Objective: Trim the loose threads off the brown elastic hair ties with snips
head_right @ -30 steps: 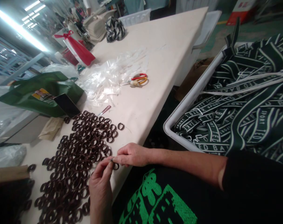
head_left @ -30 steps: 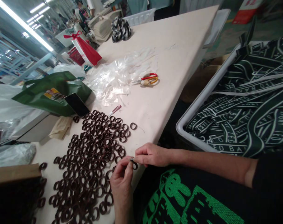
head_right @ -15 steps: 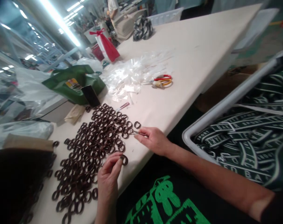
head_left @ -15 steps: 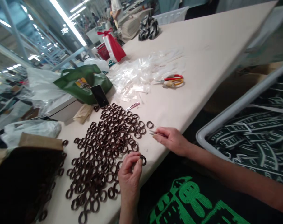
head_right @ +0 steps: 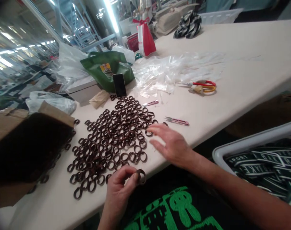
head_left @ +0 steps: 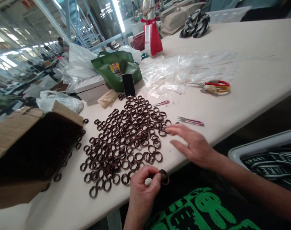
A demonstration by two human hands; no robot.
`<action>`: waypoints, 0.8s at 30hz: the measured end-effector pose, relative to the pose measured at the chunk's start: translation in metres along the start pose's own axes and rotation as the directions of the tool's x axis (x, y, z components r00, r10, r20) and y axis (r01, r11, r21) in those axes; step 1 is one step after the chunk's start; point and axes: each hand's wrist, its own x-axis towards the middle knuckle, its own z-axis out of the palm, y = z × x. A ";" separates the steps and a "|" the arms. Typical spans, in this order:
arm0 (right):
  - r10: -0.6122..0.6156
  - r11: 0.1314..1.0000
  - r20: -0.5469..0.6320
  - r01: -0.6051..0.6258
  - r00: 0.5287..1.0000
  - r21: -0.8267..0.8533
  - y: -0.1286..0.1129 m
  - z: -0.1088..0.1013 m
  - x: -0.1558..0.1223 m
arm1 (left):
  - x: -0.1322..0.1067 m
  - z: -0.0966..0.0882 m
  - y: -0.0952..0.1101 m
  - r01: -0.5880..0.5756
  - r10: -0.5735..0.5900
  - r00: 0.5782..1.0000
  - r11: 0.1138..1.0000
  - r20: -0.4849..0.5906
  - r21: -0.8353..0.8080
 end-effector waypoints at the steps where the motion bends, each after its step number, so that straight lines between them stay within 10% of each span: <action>1: -0.034 0.989 0.174 0.008 0.984 0.148 -0.015 0.007 -0.004 | -0.001 -0.002 -0.001 -0.046 0.045 0.999 0.998 0.013 0.050; 4: -0.125 0.916 0.533 -0.109 0.837 0.385 -0.047 0.026 -0.014 | -0.006 -0.011 -0.007 -0.214 0.208 0.977 0.942 0.051 0.259; 13: -0.060 0.951 0.743 -0.188 0.667 0.245 -0.072 0.041 -0.006 | -0.039 -0.033 -0.044 -0.425 0.477 0.874 0.655 0.095 0.625; 19: -0.067 0.974 0.764 -0.126 0.641 0.191 -0.077 0.057 -0.005 | -0.053 -0.040 -0.048 -0.421 0.505 0.855 0.539 0.119 0.730; 24: -0.071 0.982 0.712 -0.075 0.699 0.172 -0.082 0.075 -0.010 | -0.065 -0.040 -0.056 -0.304 0.392 0.919 0.783 -0.050 0.542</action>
